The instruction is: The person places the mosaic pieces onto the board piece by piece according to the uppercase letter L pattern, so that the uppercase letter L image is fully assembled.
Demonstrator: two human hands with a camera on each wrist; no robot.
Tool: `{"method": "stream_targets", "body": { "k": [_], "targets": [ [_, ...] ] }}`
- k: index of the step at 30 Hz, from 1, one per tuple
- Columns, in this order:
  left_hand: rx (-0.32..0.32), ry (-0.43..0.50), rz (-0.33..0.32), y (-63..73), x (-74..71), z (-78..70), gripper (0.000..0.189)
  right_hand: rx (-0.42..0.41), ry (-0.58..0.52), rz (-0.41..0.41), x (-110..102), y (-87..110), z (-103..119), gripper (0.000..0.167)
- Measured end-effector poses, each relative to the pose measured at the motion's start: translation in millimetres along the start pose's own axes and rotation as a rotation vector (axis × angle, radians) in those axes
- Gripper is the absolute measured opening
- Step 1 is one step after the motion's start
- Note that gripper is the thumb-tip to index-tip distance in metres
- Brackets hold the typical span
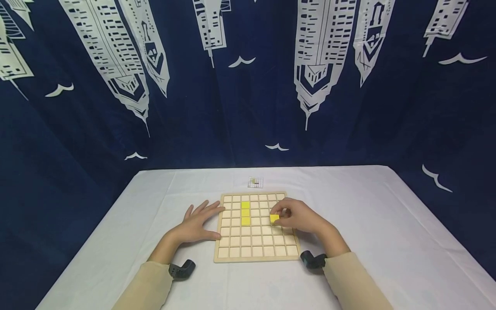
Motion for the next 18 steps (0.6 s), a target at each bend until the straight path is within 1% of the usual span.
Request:
{"method": "stream_targets", "body": {
  "k": [3,6,10,14,18],
  "targets": [
    [0.003,-0.002,0.001,0.4,0.0,-1.0,0.088,-0.003,0.02,-0.008,6.0,-3.3,2.8,0.025],
    [0.001,-0.006,0.002,0.6,-0.4,-1.3,0.088,-0.01,0.017,-0.003,12.3,-6.5,7.1,0.024],
    [-0.005,-0.007,0.0,0.7,-0.5,-1.4,0.088,-0.051,-0.005,0.012,20.7,-10.3,14.0,0.024],
    [-0.007,-0.006,0.001,1.1,-0.9,-2.3,0.088,-0.073,0.004,0.019,29.3,-14.9,17.4,0.022],
    [-0.006,-0.006,0.002,1.0,-0.9,-2.4,0.088,-0.072,0.021,0.019,37.0,-17.8,19.7,0.021]
  ]
}}
Point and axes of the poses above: each hand's wrist, its own y-axis away from the middle knuckle, its own x-axis out of the palm, z = x × y, the point moved 6 cm from there along -y, towards the middle knuckle, and after that the axes turned 6 degrees about -z, right-handed, at the moved point
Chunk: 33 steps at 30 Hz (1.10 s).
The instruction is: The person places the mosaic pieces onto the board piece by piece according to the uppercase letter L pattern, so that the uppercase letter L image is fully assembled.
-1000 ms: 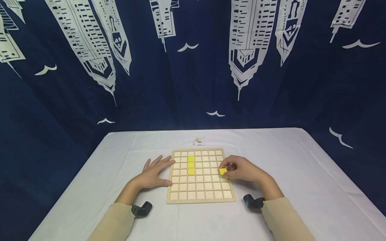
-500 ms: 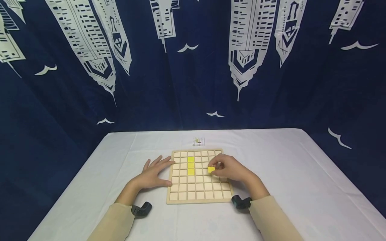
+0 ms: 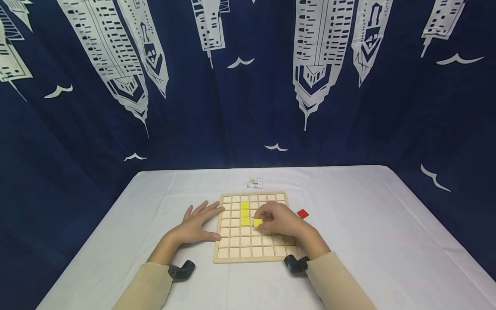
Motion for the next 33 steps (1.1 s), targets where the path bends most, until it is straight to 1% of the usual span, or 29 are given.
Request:
{"method": "stream_targets", "body": {
  "k": [1,7,12,15,19,26,33],
  "targets": [
    [0.0,0.001,0.001,0.0,0.1,0.2,0.088,-0.009,0.0,-0.003,1.5,-0.5,1.2,0.021],
    [-0.009,-0.002,0.007,0.1,0.5,0.8,0.089,0.006,-0.022,-0.004,10.8,-2.6,8.0,0.022],
    [-0.017,-0.002,0.006,-0.4,0.9,0.5,0.089,0.03,-0.002,0.005,18.3,-4.8,11.2,0.02],
    [-0.015,0.003,0.002,-0.6,0.8,-0.1,0.089,0.026,0.013,0.005,21.3,-5.8,13.6,0.02],
    [-0.012,0.0,-0.003,-1.4,0.7,-0.2,0.088,0.001,0.031,-0.003,24.1,-6.0,17.3,0.019],
    [-0.016,-0.01,0.009,-1.3,0.2,-0.5,0.089,-0.007,0.043,-0.024,27.7,-5.3,18.4,0.02],
    [-0.011,-0.001,0.004,-0.8,0.8,-0.2,0.089,-0.013,0.08,-0.044,30.3,-5.0,18.5,0.022]
  ]
}}
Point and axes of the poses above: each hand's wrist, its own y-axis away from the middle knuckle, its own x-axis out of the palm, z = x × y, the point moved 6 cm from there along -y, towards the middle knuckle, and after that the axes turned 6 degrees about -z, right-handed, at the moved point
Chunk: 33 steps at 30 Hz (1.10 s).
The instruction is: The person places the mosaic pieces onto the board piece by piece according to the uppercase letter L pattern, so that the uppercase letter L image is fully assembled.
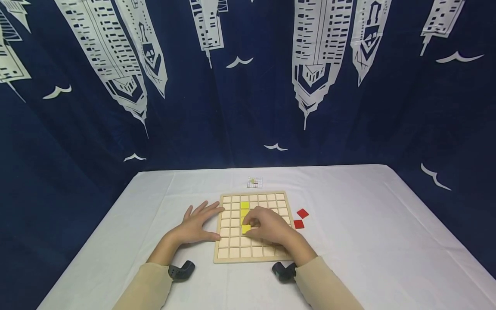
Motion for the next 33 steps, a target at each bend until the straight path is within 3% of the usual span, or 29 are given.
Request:
{"method": "stream_targets", "body": {
  "k": [22,33],
  "targets": [
    [-0.002,-0.018,-0.011,-1.2,0.2,-1.1,0.089,0.015,0.039,-0.001,2.2,2.3,0.7,0.017],
    [0.003,-0.011,-0.008,-1.2,0.9,0.4,0.088,-0.032,0.009,0.024,2.0,1.2,2.0,0.014]
  ]
}}
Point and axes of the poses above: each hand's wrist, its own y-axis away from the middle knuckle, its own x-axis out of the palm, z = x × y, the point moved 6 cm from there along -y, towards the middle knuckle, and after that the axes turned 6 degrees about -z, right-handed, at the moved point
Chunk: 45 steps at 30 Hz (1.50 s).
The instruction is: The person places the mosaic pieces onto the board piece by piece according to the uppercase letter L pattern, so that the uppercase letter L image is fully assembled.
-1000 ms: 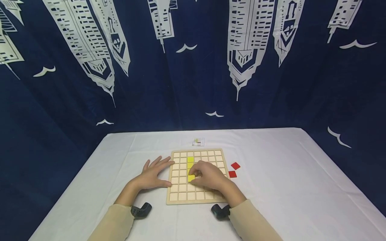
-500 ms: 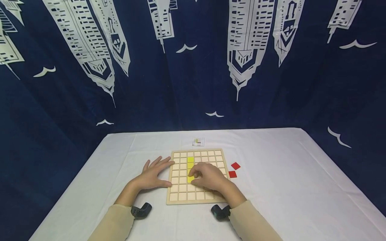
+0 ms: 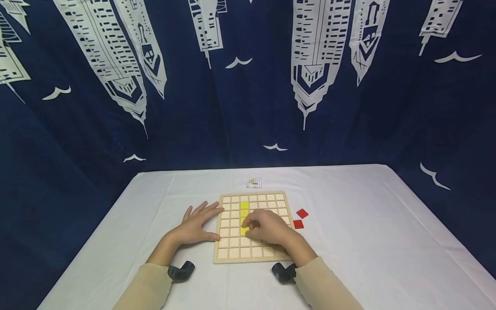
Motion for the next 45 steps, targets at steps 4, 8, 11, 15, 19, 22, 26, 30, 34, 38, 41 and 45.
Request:
{"method": "stream_targets", "body": {
  "k": [4,8,11,15,19,22,26,30,34,38,41,45],
  "targets": [
    [0.001,0.001,0.0,0.4,-0.3,0.0,0.088,0.005,-0.039,0.006,-2.1,-0.2,0.2,0.016],
    [0.001,0.0,-0.003,0.0,0.0,0.1,0.088,0.018,-0.082,-0.002,-8.9,0.2,0.0,0.017],
    [0.0,0.001,-0.006,-0.4,0.4,0.4,0.089,0.03,-0.079,-0.023,-16.3,0.2,-1.2,0.016],
    [-0.002,0.006,-0.004,-0.3,0.6,1.0,0.089,0.041,-0.076,-0.05,-27.1,1.1,-4.2,0.017],
    [0.001,0.013,-0.001,0.5,0.3,0.5,0.089,0.052,-0.066,-0.068,-39.0,4.1,-7.9,0.02],
    [0.005,0.012,-0.002,1.2,0.4,0.5,0.089,0.063,-0.053,-0.09,-48.3,6.3,-11.3,0.02],
    [0.004,0.008,-0.001,1.4,1.0,1.3,0.09,0.077,-0.039,-0.124,-60.4,9.2,-16.6,0.021],
    [0.004,0.011,-0.001,1.0,1.2,1.4,0.09,0.114,-0.021,-0.136,-71.0,13.4,-26.1,0.024],
    [0.005,0.009,0.002,0.6,1.2,1.5,0.09,0.158,-0.009,-0.139,-80.4,17.9,-37.7,0.027],
    [0.013,0.006,-0.001,1.1,1.6,1.8,0.09,0.202,0.006,-0.151,-87.8,23.1,-50.5,0.028],
    [0.008,0.01,0.003,1.3,2.1,2.1,0.09,0.235,0.004,-0.162,-92.3,26.8,-59.3,0.029],
    [-0.001,0.009,0.009,0.9,2.5,2.1,0.09,0.29,-0.01,-0.168,-97.7,31.8,-69.5,0.03]
  ]
}}
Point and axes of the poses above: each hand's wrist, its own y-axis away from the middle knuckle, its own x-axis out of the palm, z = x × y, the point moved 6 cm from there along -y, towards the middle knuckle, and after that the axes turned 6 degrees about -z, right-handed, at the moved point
